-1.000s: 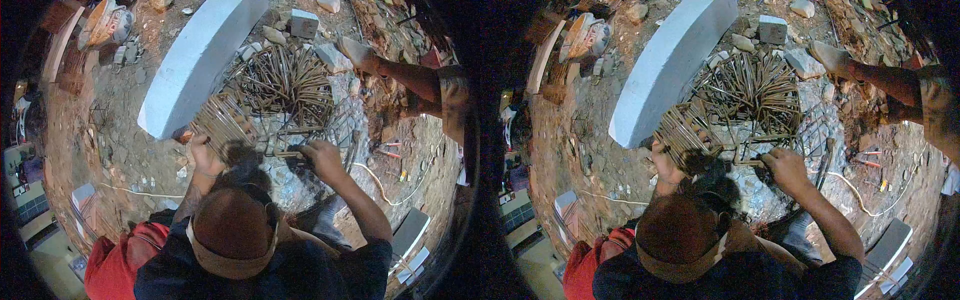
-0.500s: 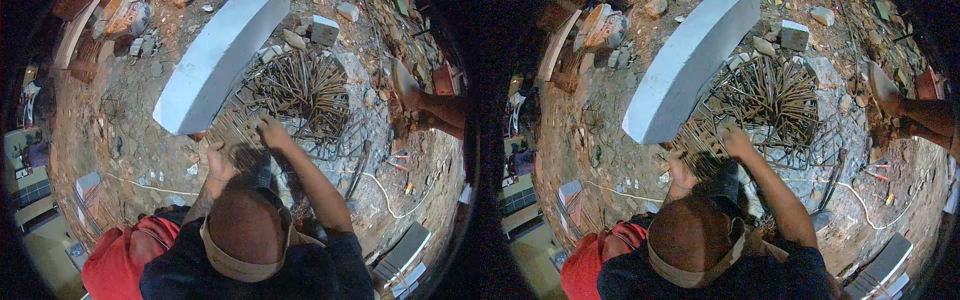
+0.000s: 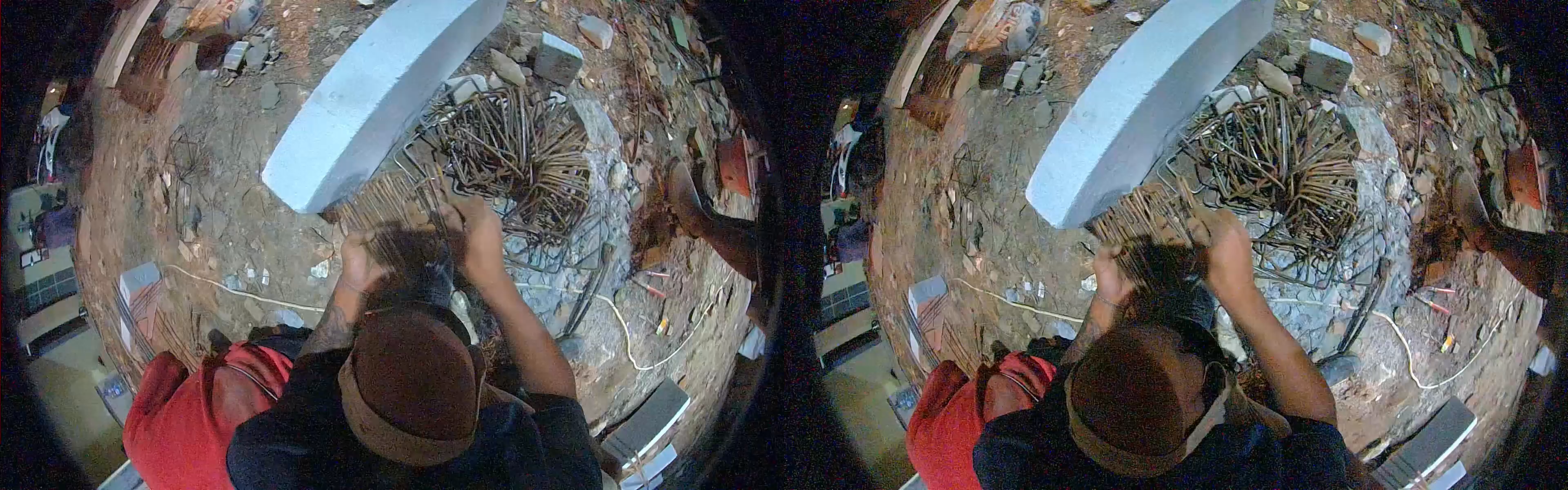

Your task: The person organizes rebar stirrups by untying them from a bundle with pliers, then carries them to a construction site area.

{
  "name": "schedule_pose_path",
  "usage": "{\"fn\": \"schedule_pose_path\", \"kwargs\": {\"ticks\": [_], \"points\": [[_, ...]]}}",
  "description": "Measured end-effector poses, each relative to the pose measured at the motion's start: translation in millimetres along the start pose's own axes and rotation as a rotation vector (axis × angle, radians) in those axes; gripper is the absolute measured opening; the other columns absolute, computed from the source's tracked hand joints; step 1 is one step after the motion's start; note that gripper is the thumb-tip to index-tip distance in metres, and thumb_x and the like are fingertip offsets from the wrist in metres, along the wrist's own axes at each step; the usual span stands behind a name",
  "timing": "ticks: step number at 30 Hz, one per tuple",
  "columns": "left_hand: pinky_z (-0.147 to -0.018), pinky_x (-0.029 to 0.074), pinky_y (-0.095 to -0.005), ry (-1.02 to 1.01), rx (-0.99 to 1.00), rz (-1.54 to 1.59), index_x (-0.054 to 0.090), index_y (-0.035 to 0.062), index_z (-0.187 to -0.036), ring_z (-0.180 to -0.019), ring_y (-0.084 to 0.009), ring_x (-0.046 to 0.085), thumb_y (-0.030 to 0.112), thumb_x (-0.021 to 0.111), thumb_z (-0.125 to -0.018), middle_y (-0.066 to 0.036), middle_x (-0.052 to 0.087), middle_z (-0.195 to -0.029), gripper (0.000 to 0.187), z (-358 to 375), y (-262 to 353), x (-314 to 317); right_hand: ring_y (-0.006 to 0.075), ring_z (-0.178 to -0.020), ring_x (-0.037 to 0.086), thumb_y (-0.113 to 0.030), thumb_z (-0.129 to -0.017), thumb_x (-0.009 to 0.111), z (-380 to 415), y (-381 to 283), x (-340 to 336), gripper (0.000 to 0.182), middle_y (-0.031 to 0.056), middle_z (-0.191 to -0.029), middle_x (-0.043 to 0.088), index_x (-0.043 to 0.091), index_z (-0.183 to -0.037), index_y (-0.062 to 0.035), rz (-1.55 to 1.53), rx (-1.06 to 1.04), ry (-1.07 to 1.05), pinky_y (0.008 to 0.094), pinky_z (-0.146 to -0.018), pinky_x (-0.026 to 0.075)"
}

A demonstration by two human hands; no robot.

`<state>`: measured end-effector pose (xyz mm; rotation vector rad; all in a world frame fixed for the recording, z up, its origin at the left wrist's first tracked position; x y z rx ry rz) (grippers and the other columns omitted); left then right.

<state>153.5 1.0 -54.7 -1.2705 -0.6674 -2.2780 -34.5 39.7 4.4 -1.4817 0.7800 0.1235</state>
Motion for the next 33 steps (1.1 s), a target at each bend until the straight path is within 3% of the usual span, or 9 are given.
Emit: {"fn": "schedule_pose_path", "kwargs": {"ticks": [5, 8, 11, 16, 23, 26, 29, 31, 33], "points": [[-0.084, 0.049, -0.0471, -0.027, -0.053, 0.066, 0.053, -0.0071, -0.110, -0.095, -0.0334, 0.060, 0.032, 0.044, -0.080, -0.020, 0.060, -0.106, 0.050, -7.0, -9.7, -5.1, 0.0351, -0.077, 0.057, -0.012, -0.079, 0.060, 9.5, 1.9, 5.7, 0.019, 0.0184, -0.084, 0.061, 0.062, -0.095, -0.0013, -0.196, -0.086, 0.048, 0.0397, -0.069, 0.045], [-0.084, 0.048, -0.0457, 0.046, -0.029, -0.060, 0.055, -0.0071, -0.106, -0.094, -0.0329, 0.060, 0.030, 0.044, -0.081, -0.020, 0.061, -0.103, 0.047, -9.1, -17.7, -4.9, 0.0335, -0.077, 0.058, -0.012, -0.076, 0.063, 17.6, 12.3, 9.2, 0.020, 0.0177, -0.086, 0.062, 0.060, -0.093, -0.0022, -0.458, 0.221, -0.109, 0.0374, -0.071, 0.046], [-0.083, 0.048, -0.0451, 0.072, -0.029, -0.102, 0.057, -0.0068, -0.103, -0.091, -0.0325, 0.060, 0.031, 0.044, -0.081, -0.020, 0.062, -0.098, 0.046, -8.9, -19.0, 3.8, 0.0314, -0.078, 0.059, -0.009, -0.069, 0.068, 30.8, 7.9, -2.9, 0.024, 0.0160, -0.087, 0.063, 0.060, -0.092, -0.0041, -0.463, 0.256, -0.055, 0.0353, -0.072, 0.046], [-0.086, 0.047, -0.0466, 0.065, -0.020, -0.143, 0.057, -0.0070, -0.105, -0.093, -0.0332, 0.060, 0.031, 0.044, -0.080, -0.020, 0.062, -0.101, 0.047, -10.4, -23.5, 18.6, 0.0287, -0.085, 0.063, -0.007, -0.058, 0.075, 53.9, 28.2, 0.2, 0.043, 0.0124, -0.090, 0.065, 0.062, -0.099, -0.0062, -0.182, 0.181, -0.155, 0.0351, -0.076, 0.048], [-0.093, 0.042, -0.0486, 0.131, 0.026, -0.124, 0.053, -0.0067, -0.111, -0.101, -0.0340, 0.057, 0.033, 0.043, -0.081, -0.019, 0.060, -0.108, 0.051, -10.1, -26.8, 60.2, 0.0316, -0.091, 0.061, -0.008, -0.052, 0.075, 61.5, 46.6, 10.0, 0.050, 0.0136, -0.098, 0.064, 0.060, -0.100, -0.0055, -0.280, 0.166, -0.183, 0.0365, -0.080, 0.049], [-0.093, 0.043, -0.0490, 0.112, -0.015, -0.119, 0.051, -0.0058, -0.113, -0.101, -0.0342, 0.057, 0.034, 0.042, -0.082, -0.019, 0.058, -0.110, 0.051, -13.5, -28.5, 20.2, 0.0333, -0.092, 0.060, -0.015, -0.051, 0.078, 67.4, 49.3, 10.0, 0.063, 0.0141, -0.101, 0.062, 0.056, -0.109, -0.0067, -0.235, 0.197, -0.167, 0.0389, -0.078, 0.049], [-0.090, 0.045, -0.0481, 0.057, -0.084, -0.092, 0.050, -0.0038, -0.114, -0.100, -0.0334, 0.058, 0.035, 0.042, -0.083, -0.018, 0.058, -0.111, 0.051, -12.3, -26.7, -9.8, 0.0355, -0.085, 0.062, -0.018, -0.051, 0.079, 63.9, 38.1, 1.1, 0.074, 0.0162, -0.091, 0.065, 0.049, -0.118, -0.0032, 0.132, 0.054, -0.055, 0.0390, -0.075, 0.050], [-0.088, 0.047, -0.0471, 0.012, -0.122, -0.063, 0.049, -0.0025, -0.114, -0.099, -0.0326, 0.059, 0.037, 0.042, -0.084, -0.017, 0.058, -0.110, 0.050, -10.5, -28.7, -10.1, 0.0394, -0.085, 0.060, -0.022, -0.052, 0.080, 67.4, 43.9, 4.6, 0.078, 0.0185, -0.092, 0.063, 0.044, -0.119, -0.0050, 0.145, 0.246, -0.246, 0.0428, -0.073, 0.049], [-0.087, 0.047, -0.0452, 0.243, -0.051, -0.339, 0.051, 0.0002, -0.111, -0.097, -0.0298, 0.059, 0.040, 0.044, -0.085, -0.015, 0.059, -0.106, 0.049, -6.0, -27.0, -10.4, 0.0396, -0.085, 0.060, -0.024, -0.053, 0.081, 70.4, 42.4, 4.7, 0.078, 0.0188, -0.093, 0.063, 0.043, -0.120, -0.0059, 0.202, 0.267, -0.272, 0.0435, -0.072, 0.049]]}}
Point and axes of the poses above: each hand's wrist, its own z-axis away from the middle knuckle, its own x-axis out of the palm, y = z × x, the point moved 4 cm from there along -z, towards the middle knuckle
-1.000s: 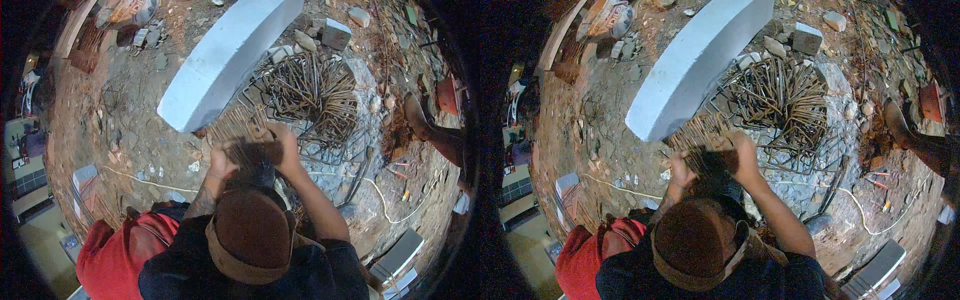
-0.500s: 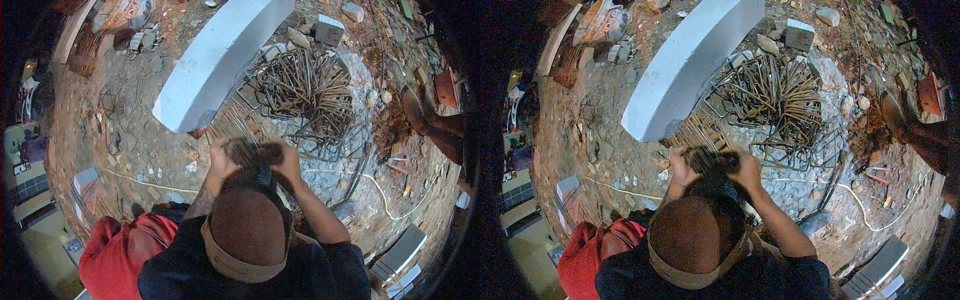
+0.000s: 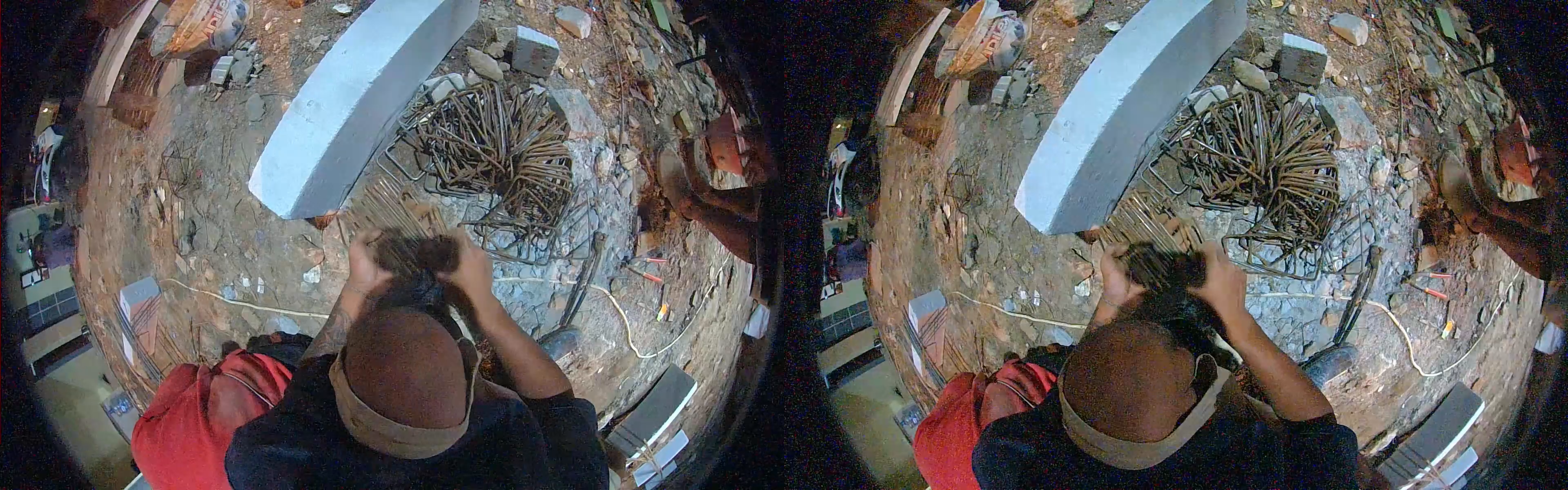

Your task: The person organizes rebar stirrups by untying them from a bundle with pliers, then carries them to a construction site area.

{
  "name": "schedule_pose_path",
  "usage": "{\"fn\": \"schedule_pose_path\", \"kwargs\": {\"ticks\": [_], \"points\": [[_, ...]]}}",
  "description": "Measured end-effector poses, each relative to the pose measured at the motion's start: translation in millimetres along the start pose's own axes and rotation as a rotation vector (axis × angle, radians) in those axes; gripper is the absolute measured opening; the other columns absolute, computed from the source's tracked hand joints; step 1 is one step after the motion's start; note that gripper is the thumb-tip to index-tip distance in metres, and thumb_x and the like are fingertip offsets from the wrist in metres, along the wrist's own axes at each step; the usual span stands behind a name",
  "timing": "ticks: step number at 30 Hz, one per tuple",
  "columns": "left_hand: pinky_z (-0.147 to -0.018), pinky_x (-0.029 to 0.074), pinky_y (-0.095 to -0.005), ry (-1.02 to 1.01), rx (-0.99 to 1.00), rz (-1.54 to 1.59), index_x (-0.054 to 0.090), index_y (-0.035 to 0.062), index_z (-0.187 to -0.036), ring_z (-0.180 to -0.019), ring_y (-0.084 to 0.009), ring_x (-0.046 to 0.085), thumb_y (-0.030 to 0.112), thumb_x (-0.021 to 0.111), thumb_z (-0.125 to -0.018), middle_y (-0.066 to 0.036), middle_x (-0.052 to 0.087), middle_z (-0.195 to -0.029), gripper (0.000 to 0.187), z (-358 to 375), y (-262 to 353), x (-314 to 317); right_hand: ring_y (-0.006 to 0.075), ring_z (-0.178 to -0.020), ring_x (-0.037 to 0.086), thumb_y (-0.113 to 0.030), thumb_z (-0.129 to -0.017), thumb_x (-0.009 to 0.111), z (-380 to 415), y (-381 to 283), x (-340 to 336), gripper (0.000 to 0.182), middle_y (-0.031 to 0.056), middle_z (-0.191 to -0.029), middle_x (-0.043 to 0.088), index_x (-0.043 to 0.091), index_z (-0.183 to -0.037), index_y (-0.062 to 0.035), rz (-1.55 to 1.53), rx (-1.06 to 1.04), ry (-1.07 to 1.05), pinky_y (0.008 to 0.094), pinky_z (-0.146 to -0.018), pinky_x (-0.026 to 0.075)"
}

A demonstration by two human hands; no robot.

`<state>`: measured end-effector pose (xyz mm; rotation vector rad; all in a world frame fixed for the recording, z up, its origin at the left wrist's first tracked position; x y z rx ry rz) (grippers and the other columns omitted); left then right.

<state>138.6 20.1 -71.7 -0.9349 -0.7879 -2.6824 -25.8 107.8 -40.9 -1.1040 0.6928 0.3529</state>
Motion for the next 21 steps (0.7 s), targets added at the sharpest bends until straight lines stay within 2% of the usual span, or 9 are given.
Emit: {"fn": "schedule_pose_path", "kwargs": {"ticks": [4, 5, 7, 10, 11, 13, 14, 16, 21], "points": [[-0.087, 0.047, -0.0449, 0.123, 0.213, -0.271, 0.050, 0.0026, -0.113, -0.098, -0.0282, 0.059, 0.048, 0.039, -0.087, -0.014, 0.058, -0.106, 0.053, 5.9, -2.6, -10.2, 0.0402, -0.086, 0.060, -0.027, -0.056, 0.081, 0.0, -2.6, -3.8, 0.084, 0.0202, -0.094, 0.062, 0.039, -0.126, -0.0075, 0.065, 0.060, -0.078, 0.0451, -0.070, 0.048], [-0.088, 0.047, -0.0438, 0.034, 0.483, -0.651, 0.047, 0.0025, -0.115, -0.099, -0.0267, 0.058, 0.044, 0.044, -0.087, -0.014, 0.057, -0.108, 0.050, 13.3, 3.5, -3.6, 0.0402, -0.086, 0.060, -0.027, -0.056, 0.081, 1.4, -6.7, -6.4, 0.084, 0.0202, -0.094, 0.062, 0.039, -0.126, -0.0075, 0.065, 0.058, -0.079, 0.0451, -0.070, 0.048], [-0.090, 0.046, -0.0427, -0.063, 0.750, -1.033, 0.045, 0.0024, -0.117, -0.100, -0.0252, 0.058, 0.040, 0.049, -0.088, -0.013, 0.056, -0.110, 0.048, 16.1, 4.3, -3.1, 0.0412, -0.083, 0.060, -0.028, -0.061, 0.078, 6.0, -11.6, -11.4, 0.082, 0.0209, -0.092, 0.062, 0.036, -0.128, -0.0075, 0.059, 0.121, -0.074, 0.0465, -0.068, 0.048], [-0.091, 0.045, -0.0400, -0.164, 0.872, -0.944, 0.038, 0.0020, -0.121, -0.103, -0.0240, 0.056, 0.018, 0.062, -0.083, -0.013, 0.052, -0.115, 0.049, 13.2, 8.8, -4.1, 0.0420, -0.080, 0.060, -0.028, -0.065, 0.075, 5.8, -6.1, -9.7, 0.077, 0.0210, -0.087, 0.063, 0.036, -0.127, -0.0066, 0.032, 0.128, -0.134, 0.0477, -0.066, 0.047], [-0.092, 0.044, -0.0406, 0.044, 0.440, -0.490, 0.038, 0.0018, -0.121, -0.103, -0.0254, 0.055, 0.018, 0.063, -0.082, -0.013, 0.052, -0.115, 0.049, 15.5, 16.4, 12.6, 0.0420, -0.080, 0.060, -0.028, -0.065, 0.075, 4.1, -6.2, -10.7, 0.077, 0.0210, -0.087, 0.063, 0.036, -0.127, -0.0066, 0.032, 0.129, -0.133, 0.0477, -0.066, 0.047], [-0.094, 0.043, -0.0411, 0.241, 0.008, -0.032, 0.038, 0.0016, -0.121, -0.103, -0.0267, 0.054, 0.019, 0.064, -0.081, -0.014, 0.052, -0.115, 0.050, 13.8, 0.3, 0.9, 0.0422, -0.075, 0.060, -0.026, -0.070, 0.072, 3.0, -3.3, -6.5, 0.062, 0.0197, -0.080, 0.063, 0.043, -0.120, -0.0048, 0.115, 0.258, -0.290, 0.0452, -0.064, 0.048], [-0.094, 0.043, -0.0433, 0.082, 0.486, -0.587, 0.041, 0.0019, -0.120, -0.103, -0.0300, 0.055, 0.031, 0.055, -0.084, -0.015, 0.053, -0.113, 0.048, 8.4, 9.2, -5.1, 0.0422, -0.075, 0.060, -0.026, -0.070, 0.072, 4.8, -2.5, -7.6, 0.062, 0.0197, -0.080, 0.063, 0.043, -0.120, -0.0048, 0.114, 0.255, -0.291, 0.0452, -0.064, 0.048], [-0.093, 0.043, -0.0456, -0.093, 0.964, -1.139, 0.043, 0.0023, -0.119, -0.103, -0.0332, 0.055, 0.043, 0.047, -0.087, -0.017, 0.054, -0.111, 0.052, 9.7, 4.5, -12.9, 0.0425, -0.071, 0.060, -0.021, -0.074, 0.071, 7.9, -5.1, -14.6, 0.041, 0.0224, -0.077, 0.061, 0.045, -0.097, -0.0001, -0.058, 0.128, -0.181, 0.0491, -0.060, 0.048], [-0.094, 0.042, -0.0508, 0.025, 0.188, -0.250, 0.041, -0.0060, -0.123, -0.108, -0.0367, 0.053, 0.043, 0.035, -0.089, -0.022, 0.053, -0.116, 0.060, 7.3, 11.4, 30.1, 0.0373, -0.068, 0.061, -0.011, -0.077, 0.066, 1.8, -26.8, -66.0, 0.026, 0.0188, -0.074, 0.061, 0.047, -0.092, -0.0003, -0.212, 0.030, 0.137, 0.0416, -0.060, 0.047]]}}
Point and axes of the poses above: each hand's wrist, its own z-axis away from the middle knuckle, its own x-axis out of the palm, y = z × x, the point moved 4 cm from there along -z, towards the middle knuckle
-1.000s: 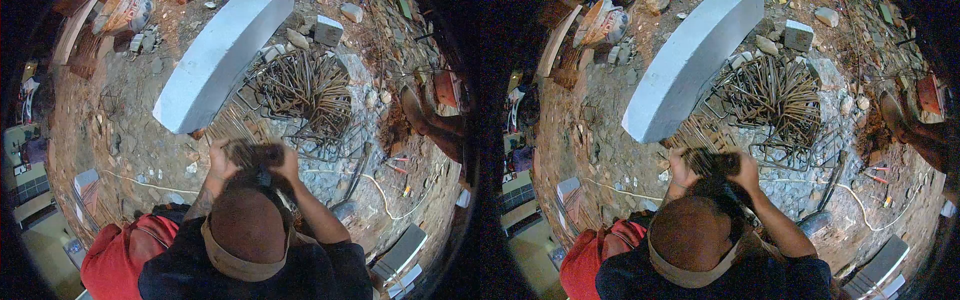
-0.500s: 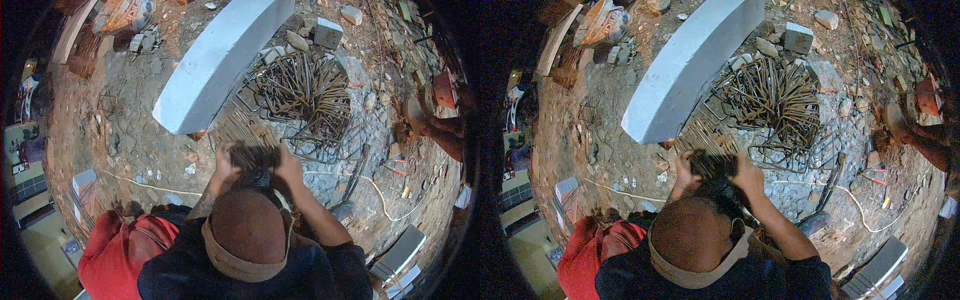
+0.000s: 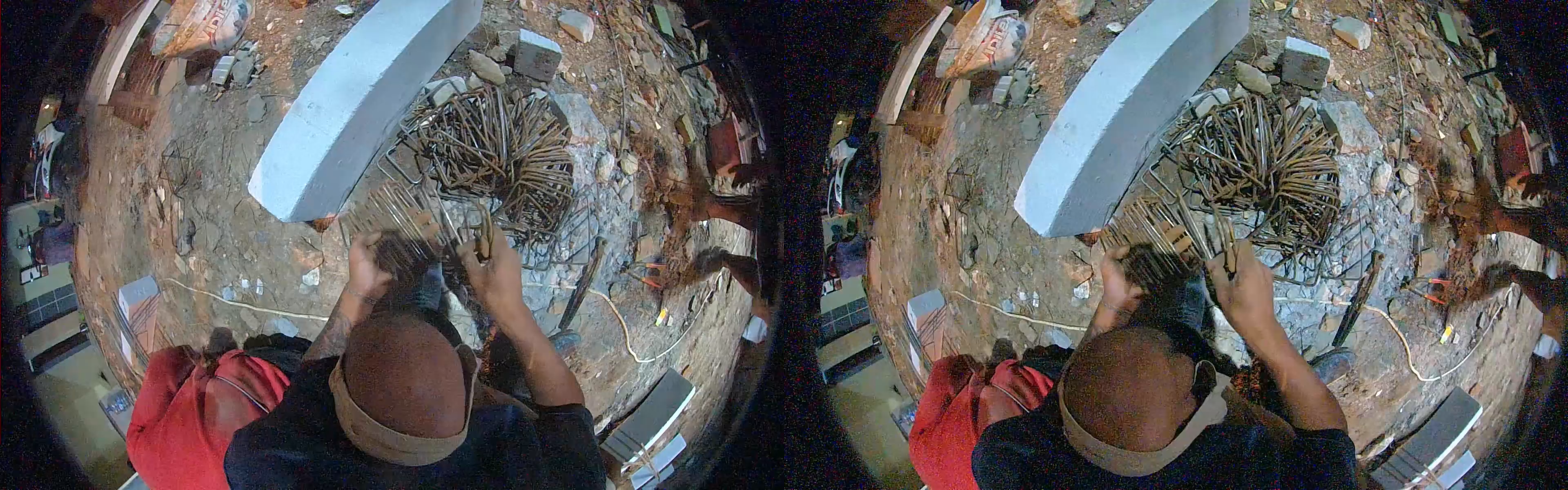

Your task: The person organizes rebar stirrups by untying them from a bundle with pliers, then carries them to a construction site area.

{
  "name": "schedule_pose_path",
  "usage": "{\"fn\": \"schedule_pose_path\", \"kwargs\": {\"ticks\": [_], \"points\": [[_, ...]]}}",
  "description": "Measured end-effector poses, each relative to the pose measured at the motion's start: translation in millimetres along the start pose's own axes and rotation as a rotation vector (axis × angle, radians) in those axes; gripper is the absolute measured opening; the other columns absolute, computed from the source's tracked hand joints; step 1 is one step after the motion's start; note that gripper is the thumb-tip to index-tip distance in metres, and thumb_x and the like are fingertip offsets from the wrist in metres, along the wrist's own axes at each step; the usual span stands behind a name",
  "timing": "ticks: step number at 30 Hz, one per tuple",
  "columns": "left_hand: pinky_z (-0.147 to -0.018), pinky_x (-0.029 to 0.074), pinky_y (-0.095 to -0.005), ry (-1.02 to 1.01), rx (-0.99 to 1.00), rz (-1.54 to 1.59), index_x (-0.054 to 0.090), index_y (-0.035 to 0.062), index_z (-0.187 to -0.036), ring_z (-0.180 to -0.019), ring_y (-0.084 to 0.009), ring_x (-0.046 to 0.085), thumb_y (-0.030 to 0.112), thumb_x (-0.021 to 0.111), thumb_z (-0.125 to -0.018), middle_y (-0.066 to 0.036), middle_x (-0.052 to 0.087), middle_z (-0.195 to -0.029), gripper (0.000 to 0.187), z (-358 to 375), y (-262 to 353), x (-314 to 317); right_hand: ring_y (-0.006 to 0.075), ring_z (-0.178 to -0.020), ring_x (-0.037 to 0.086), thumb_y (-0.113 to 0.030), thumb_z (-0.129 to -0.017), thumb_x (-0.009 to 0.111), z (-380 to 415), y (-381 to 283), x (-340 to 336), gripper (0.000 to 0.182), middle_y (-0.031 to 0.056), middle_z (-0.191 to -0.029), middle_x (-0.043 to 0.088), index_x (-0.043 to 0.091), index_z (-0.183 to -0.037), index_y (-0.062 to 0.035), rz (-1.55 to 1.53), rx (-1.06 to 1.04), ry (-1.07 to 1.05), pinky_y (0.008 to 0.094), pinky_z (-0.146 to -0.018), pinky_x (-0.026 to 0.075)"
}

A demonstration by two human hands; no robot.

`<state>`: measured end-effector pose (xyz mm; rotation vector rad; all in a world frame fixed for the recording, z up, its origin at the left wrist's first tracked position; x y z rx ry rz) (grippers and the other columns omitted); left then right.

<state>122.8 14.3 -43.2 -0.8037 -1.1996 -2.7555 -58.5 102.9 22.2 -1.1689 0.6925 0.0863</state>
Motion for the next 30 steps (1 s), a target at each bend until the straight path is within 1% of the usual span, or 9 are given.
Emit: {"fn": "schedule_pose_path", "kwargs": {"ticks": [4, 7, 13, 15, 18, 22, 23, 25, 30], "points": [[-0.092, 0.043, -0.0500, -0.149, -0.143, 0.422, 0.041, -0.0108, -0.123, -0.109, -0.0366, 0.053, 0.035, 0.034, -0.088, -0.024, 0.053, -0.117, 0.058, 1.0, -2.1, 15.2, 0.0357, -0.074, 0.061, -0.005, -0.069, 0.068, -6.1, 12.0, 14.2, 0.033, 0.0162, -0.077, 0.062, 0.050, -0.095, -0.0004, 0.063, -0.071, -0.012, 0.0370, -0.063, 0.047], [-0.091, 0.045, -0.0473, 0.107, -0.093, -0.029, 0.043, -0.0102, -0.122, -0.106, -0.0361, 0.055, 0.031, 0.034, -0.087, -0.024, 0.054, -0.116, 0.055, -0.1, -14.9, -13.8, 0.0408, -0.077, 0.059, -0.005, -0.060, 0.071, -1.3, 31.8, 35.1, 0.045, 0.0171, -0.079, 0.062, 0.051, -0.100, -0.0015, -0.058, -0.076, -0.101, 0.0391, -0.068, 0.047], [-0.090, 0.046, -0.0439, -0.434, -0.010, 0.548, 0.045, -0.0091, -0.121, -0.101, -0.0342, 0.057, 0.029, 0.040, -0.084, -0.023, 0.055, -0.115, 0.052, -7.4, -22.7, -7.8, 0.0376, -0.088, 0.057, -0.005, -0.058, 0.071, -2.7, 33.6, 35.4, 0.046, 0.0199, -0.094, 0.059, 0.054, -0.100, -0.0008, 0.012, -0.043, -0.077, 0.0358, -0.075, 0.046], [-0.090, 0.046, -0.0434, -0.373, -0.174, 0.622, 0.046, -0.0077, -0.121, -0.101, -0.0335, 0.057, 0.025, 0.043, -0.082, -0.021, 0.056, -0.115, 0.051, -5.3, -30.0, -6.1, 0.0354, -0.097, 0.054, -0.012, -0.058, 0.076, -6.1, 38.5, 43.9, 0.054, 0.0161, -0.104, 0.054, 0.055, -0.108, -0.0103, -0.114, -0.090, -0.161, 0.0408, -0.084, 0.044], [-0.091, 0.045, -0.0443, -0.193, -0.109, 0.390, 0.046, -0.0077, -0.121, -0.101, -0.0320, 0.057, 0.022, 0.045, -0.081, -0.020, 0.056, -0.116, 0.050, 0.4, -24.7, -15.9, 0.0235, -0.088, 0.059, -0.007, -0.063, 0.072, -7.7, 28.7, 34.3, 0.039, 0.0123, -0.098, 0.061, 0.060, -0.099, -0.0011, -0.316, -0.147, -0.010, 0.0331, -0.078, 0.046], [-0.091, 0.046, -0.0445, -0.090, -0.063, 0.170, 0.046, -0.0064, -0.122, -0.102, -0.0300, 0.057, 0.018, 0.049, -0.078, -0.017, 0.056, -0.116, 0.050, 7.0, -21.5, -3.5, 0.0238, -0.084, 0.060, -0.011, -0.068, 0.069, -3.8, 36.1, 51.8, 0.038, 0.0098, -0.092, 0.064, 0.060, -0.104, -0.0022, -0.863, -0.182, 0.045, 0.0356, -0.077, 0.047], [-0.091, 0.046, -0.0441, -0.117, -0.063, 0.177, 0.046, -0.0057, -0.122, -0.102, -0.0297, 0.057, 0.018, 0.050, -0.077, -0.016, 0.056, -0.116, 0.051, 9.3, -22.2, 3.8, 0.0238, -0.084, 0.060, -0.011, -0.068, 0.069, -8.8, 28.4, 51.1, 0.038, 0.0098, -0.092, 0.064, 0.060, -0.104, -0.0022, -0.851, -0.164, 0.070, 0.0356, -0.077, 0.047], [-0.094, 0.044, -0.0439, -0.157, 0.002, 0.163, 0.039, -0.0032, -0.127, -0.109, -0.0311, 0.052, 0.022, 0.050, -0.076, -0.017, 0.051, -0.122, 0.058, 5.2, -20.0, 0.9, 0.0293, -0.081, 0.060, -0.012, -0.071, 0.067, -22.5, 7.3, 47.4, 0.034, 0.0106, -0.094, 0.064, 0.061, -0.104, -0.0039, -0.028, -0.162, 0.074, 0.0384, -0.075, 0.047], [-0.095, 0.044, -0.0432, -0.094, 0.091, 0.241, 0.035, -0.0022, -0.130, -0.112, -0.0309, 0.051, 0.023, 0.050, -0.078, -0.018, 0.049, -0.125, 0.060, 1.3, -12.7, -5.4, 0.0318, -0.082, 0.056, -0.016, -0.076, 0.061, -21.8, 23.1, 24.6, 0.025, 0.0111, -0.091, 0.061, 0.062, -0.098, -0.0058, -0.007, -0.265, 0.030, 0.0406, -0.076, 0.046]]}}
Point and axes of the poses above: each hand's wrist, its own z-axis away from the middle knuckle, its own x-axis out of the palm, y = z × x, the point moved 4 cm from there along -z, towards the middle knuckle
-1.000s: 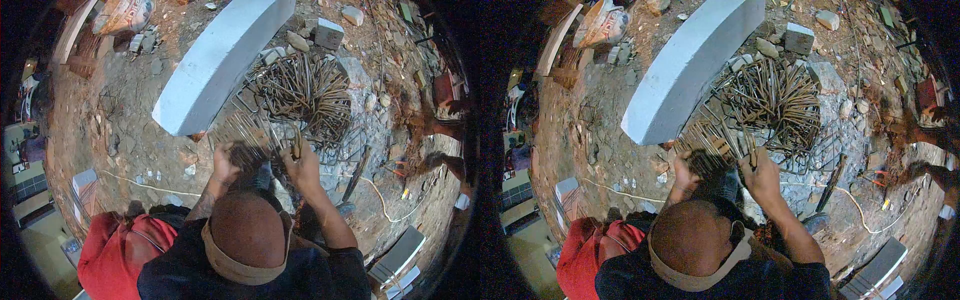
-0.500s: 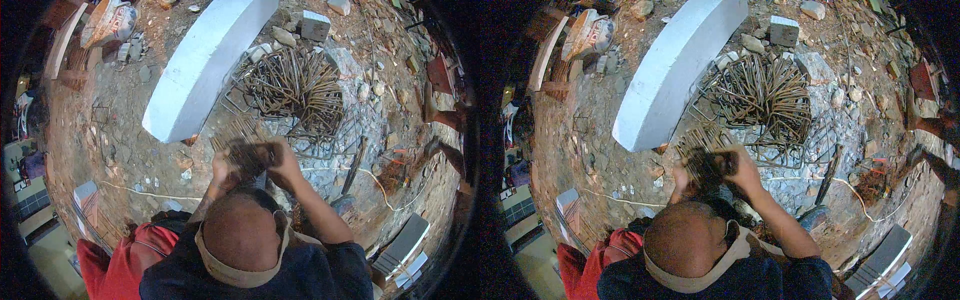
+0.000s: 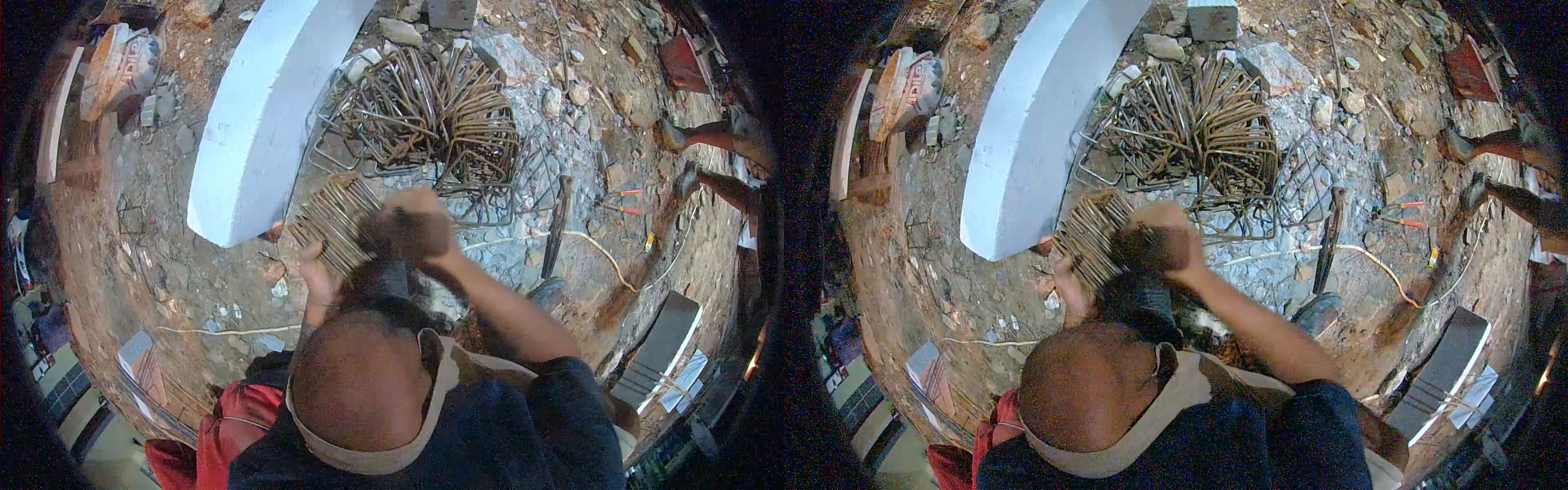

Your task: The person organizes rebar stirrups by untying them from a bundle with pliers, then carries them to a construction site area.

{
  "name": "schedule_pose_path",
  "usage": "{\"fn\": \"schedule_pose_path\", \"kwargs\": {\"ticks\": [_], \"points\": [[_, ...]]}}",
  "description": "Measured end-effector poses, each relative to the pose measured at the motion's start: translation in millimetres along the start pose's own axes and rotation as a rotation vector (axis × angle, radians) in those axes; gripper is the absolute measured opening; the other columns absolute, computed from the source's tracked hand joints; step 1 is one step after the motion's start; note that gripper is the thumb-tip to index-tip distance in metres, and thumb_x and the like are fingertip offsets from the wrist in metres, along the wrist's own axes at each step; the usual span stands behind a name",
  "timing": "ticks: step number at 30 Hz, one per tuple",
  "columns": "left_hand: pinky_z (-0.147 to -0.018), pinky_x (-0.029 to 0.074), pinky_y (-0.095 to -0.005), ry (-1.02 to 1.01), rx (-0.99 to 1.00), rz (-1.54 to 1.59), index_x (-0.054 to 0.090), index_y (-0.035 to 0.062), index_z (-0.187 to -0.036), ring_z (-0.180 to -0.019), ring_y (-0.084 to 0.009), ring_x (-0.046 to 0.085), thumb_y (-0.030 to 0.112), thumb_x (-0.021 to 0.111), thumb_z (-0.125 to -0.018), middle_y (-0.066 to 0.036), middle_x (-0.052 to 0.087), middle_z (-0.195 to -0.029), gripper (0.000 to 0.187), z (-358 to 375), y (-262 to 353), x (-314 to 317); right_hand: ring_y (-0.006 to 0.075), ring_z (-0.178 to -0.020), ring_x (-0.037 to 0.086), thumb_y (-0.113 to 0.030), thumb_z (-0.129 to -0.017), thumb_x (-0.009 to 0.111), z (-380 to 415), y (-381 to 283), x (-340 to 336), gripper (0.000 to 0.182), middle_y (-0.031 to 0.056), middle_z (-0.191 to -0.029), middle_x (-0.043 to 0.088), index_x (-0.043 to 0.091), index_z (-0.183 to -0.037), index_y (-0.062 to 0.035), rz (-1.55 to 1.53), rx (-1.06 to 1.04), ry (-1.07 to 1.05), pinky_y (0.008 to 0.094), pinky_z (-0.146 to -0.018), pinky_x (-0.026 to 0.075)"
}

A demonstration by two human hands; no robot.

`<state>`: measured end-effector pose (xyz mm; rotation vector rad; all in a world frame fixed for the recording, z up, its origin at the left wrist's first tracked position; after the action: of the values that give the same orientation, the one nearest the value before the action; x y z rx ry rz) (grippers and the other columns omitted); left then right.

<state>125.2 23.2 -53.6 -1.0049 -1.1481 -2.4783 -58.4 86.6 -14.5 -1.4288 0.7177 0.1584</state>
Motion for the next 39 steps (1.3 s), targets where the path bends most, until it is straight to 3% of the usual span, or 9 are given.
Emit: {"fn": "schedule_pose_path", "kwargs": {"ticks": [5, 15, 18, 21, 24, 31, 35, 37, 39], "points": [[-0.095, 0.043, -0.0431, -0.021, -0.021, 0.093, 0.038, -0.0019, -0.128, -0.110, -0.0308, 0.051, 0.023, 0.051, -0.078, -0.017, 0.049, -0.123, 0.057, -2.4, 6.7, -17.1, 0.0250, -0.085, 0.054, -0.014, -0.069, 0.063, 68.6, 87.0, -31.9, 0.028, 0.0094, -0.085, 0.054, 0.057, -0.096, -0.0075, 0.876, -0.256, -0.357, 0.0375, -0.081, 0.041], [-0.095, 0.042, -0.0461, 0.153, -0.071, -0.030, 0.041, -0.0010, -0.127, -0.109, -0.0335, 0.052, 0.030, 0.049, -0.079, -0.019, 0.051, -0.122, 0.058, 2.5, 17.2, 9.3, 0.0229, -0.080, 0.056, -0.011, -0.076, 0.051, 62.7, 82.8, -40.5, 0.021, 0.0088, -0.084, 0.056, 0.055, -0.097, -0.0076, 0.905, -0.378, -0.437, 0.0377, -0.080, 0.039], [-0.093, 0.044, -0.0467, -0.083, -0.055, 0.138, 0.039, -0.0023, -0.129, -0.109, -0.0340, 0.053, 0.030, 0.048, -0.079, -0.021, 0.051, -0.122, 0.060, -4.7, 10.0, 14.0, 0.0231, -0.079, 0.055, -0.011, -0.078, 0.050, 61.2, 48.9, -63.5, 0.018, 0.0095, -0.084, 0.056, 0.055, -0.095, -0.0074, 0.713, -0.284, -0.332, 0.0388, -0.079, 0.037], [-0.092, 0.045, -0.0464, 0.066, -0.036, -0.011, 0.038, -0.0028, -0.129, -0.109, -0.0343, 0.053, 0.030, 0.048, -0.078, -0.021, 0.051, -0.122, 0.061, -8.9, 5.3, -4.8, 0.0256, -0.078, 0.056, -0.011, -0.081, 0.056, 49.2, 7.8, -95.8, 0.014, 0.0114, -0.086, 0.057, 0.054, -0.094, -0.0064, 0.579, -0.191, -0.134, 0.0383, -0.076, 0.038], [-0.093, 0.044, -0.0470, -0.010, -0.104, 0.030, 0.038, -0.0037, -0.129, -0.109, -0.0348, 0.053, 0.029, 0.048, -0.078, -0.021, 0.051, -0.122, 0.061, -7.5, 7.3, 11.0, 0.0156, -0.073, 0.057, -0.011, -0.084, 0.060, 45.7, 7.1, -114.5, 0.013, 0.0074, -0.076, 0.058, 0.056, -0.094, -0.0024, -0.098, 0.378, 0.023, 0.0310, -0.065, 0.044], [-0.090, 0.047, -0.0442, -0.417, -0.114, 0.203, 0.045, -0.0036, -0.123, -0.104, -0.0317, 0.057, 0.035, 0.039, -0.088, -0.020, 0.055, -0.118, 0.053, -5.8, 16.5, 60.6, 0.0095, -0.056, 0.055, -0.014, -0.085, 0.062, 19.0, -19.3, -116.6, 0.021, 0.0064, -0.076, 0.061, 0.056, -0.098, 0.0016, -0.584, 0.549, 0.190, 0.0223, -0.053, 0.045], [-0.091, 0.044, -0.0474, 0.086, -0.217, -0.267, 0.042, -0.0044, -0.123, -0.105, -0.0338, 0.054, 0.062, 0.047, -0.080, -0.020, 0.053, -0.117, 0.079, -9.4, 10.0, 10.8, 0.0137, -0.068, 0.060, -0.016, -0.086, 0.061, 12.7, -10.8, -88.8, 0.023, 0.0097, -0.085, 0.064, 0.057, -0.099, 0.0012, -0.676, 0.561, 0.100, 0.0247, -0.065, 0.047], [-0.088, 0.046, -0.0459, -0.353, 0.843, -1.070, 0.043, -0.0036, -0.118, -0.103, -0.0303, 0.056, 0.056, 0.063, -0.074, -0.017, 0.052, -0.114, 0.077, -15.1, 23.0, -2.8, 0.0159, -0.072, 0.061, -0.016, -0.086, 0.061, 11.3, -7.7, -82.2, 0.025, 0.0105, -0.088, 0.064, 0.055, -0.103, 0.0018, -0.686, 0.610, 0.096, 0.0273, -0.070, 0.048], [-0.085, 0.049, -0.0439, -0.361, 0.889, -0.830, 0.043, -0.0036, -0.117, -0.103, -0.0275, 0.056, 0.048, 0.075, -0.066, -0.015, 0.050, -0.114, 0.079, -19.8, 6.5, -15.3, 0.0164, -0.075, 0.062, -0.016, -0.086, 0.061, 11.3, -4.3, -77.6, 0.026, 0.0112, -0.091, 0.065, 0.054, -0.105, 0.0018, -0.747, 0.618, 0.088, 0.0279, -0.072, 0.049]]}}
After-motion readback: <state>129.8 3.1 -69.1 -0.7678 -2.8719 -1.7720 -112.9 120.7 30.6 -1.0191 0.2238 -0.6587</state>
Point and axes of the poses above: each hand's wrist, its own z-axis away from the middle knuckle, its own x-axis out of the palm, y = z × x, the point moved 4 cm from there along -z, towards the middle knuckle
